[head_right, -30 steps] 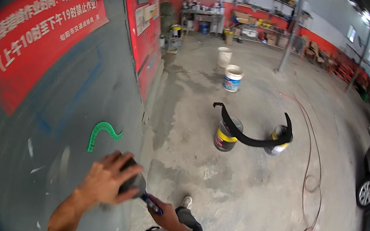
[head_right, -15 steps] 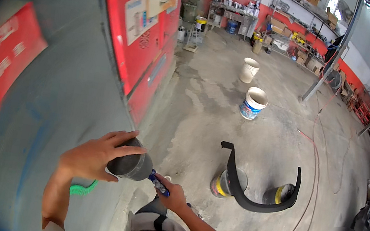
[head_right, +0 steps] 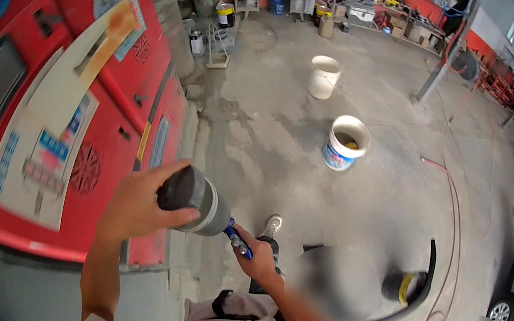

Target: The person walks into a garage, retrieves a paint can and a spray gun, then mixes paint in a bucket using a stirrer. They pour the mixed paint into the spray gun, test the spray, and return the can to a shelf.

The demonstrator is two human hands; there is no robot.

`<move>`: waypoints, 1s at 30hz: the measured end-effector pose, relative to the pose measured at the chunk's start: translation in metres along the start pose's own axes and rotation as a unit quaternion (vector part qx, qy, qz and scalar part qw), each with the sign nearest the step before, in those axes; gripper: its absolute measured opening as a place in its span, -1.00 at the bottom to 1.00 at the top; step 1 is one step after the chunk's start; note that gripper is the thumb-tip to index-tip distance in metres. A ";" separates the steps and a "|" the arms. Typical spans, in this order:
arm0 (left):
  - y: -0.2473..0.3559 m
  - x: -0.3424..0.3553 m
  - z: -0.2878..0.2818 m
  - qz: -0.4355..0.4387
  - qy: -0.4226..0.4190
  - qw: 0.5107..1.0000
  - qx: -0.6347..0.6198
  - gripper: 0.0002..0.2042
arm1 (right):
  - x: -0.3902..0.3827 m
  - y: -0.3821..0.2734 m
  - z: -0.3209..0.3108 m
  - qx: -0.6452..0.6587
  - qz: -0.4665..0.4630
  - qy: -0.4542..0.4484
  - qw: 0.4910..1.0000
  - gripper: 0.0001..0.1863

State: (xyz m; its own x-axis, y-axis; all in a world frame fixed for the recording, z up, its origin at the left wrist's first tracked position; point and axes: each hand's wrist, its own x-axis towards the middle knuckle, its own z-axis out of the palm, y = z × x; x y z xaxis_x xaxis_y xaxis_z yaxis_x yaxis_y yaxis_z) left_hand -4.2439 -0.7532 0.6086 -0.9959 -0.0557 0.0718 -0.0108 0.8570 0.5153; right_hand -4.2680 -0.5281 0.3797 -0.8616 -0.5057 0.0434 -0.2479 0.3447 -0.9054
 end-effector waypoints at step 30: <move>-0.430 0.985 0.002 -0.214 0.167 0.476 -0.837 -0.14 | 1.113 0.153 -0.277 0.030 0.107 0.071 0.991 -0.54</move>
State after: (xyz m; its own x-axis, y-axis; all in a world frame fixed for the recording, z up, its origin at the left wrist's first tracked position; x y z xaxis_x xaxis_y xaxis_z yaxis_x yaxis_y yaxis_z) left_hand -5.2205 -1.1757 0.4565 -0.8622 -0.3587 -0.3576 0.1583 -0.8616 0.4823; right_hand -5.3877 -0.8194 0.4068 -0.9464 -0.3082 -0.0968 -0.0301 0.3827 -0.9234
